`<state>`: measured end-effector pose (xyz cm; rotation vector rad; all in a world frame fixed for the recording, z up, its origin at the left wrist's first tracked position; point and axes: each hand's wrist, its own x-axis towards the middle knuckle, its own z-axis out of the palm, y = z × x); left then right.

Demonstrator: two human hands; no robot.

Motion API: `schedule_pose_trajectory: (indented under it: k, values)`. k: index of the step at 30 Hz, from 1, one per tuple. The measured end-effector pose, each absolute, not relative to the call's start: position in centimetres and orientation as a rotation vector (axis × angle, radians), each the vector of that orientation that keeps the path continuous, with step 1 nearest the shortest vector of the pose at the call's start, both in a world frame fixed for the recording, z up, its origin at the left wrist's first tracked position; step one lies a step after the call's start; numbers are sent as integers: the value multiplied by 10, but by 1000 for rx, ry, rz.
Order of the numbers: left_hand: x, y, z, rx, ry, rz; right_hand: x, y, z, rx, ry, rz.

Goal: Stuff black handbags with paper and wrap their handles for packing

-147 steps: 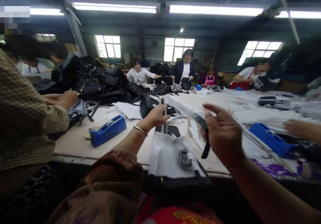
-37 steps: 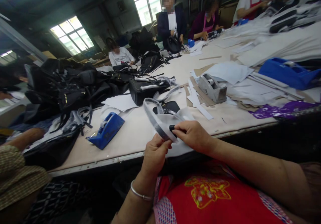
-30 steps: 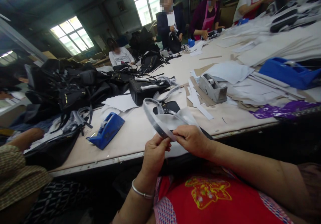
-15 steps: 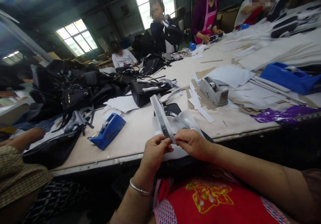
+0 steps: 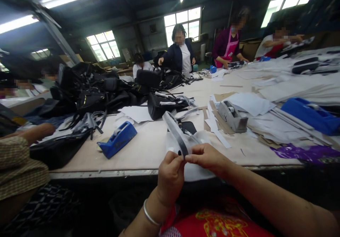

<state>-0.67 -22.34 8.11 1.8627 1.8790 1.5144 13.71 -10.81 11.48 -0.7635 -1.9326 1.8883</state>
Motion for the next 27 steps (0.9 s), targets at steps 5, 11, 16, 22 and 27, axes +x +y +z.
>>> schedule_pose_trajectory:
  k: [5, 11, 16, 22, 27]
  values:
    - [-8, -231, 74, 1962, 1962, 1469, 122, -129, 106, -928, -1566, 2014]
    - [-21, -232, 99, 1128, 1379, 1422, 125, -133, 110, -709, -1887, 1616]
    - [-24, -224, 101, 499, 960, 1398, 127, -138, 99, -416, -2265, 987]
    - [-19, -228, 100, 915, 1306, 1538, 138, -123, 103, -363, -2435, 1108]
    - [-21, -239, 101, 1740, 1558, 1431, 143, -111, 113, -600, -2047, 2045]
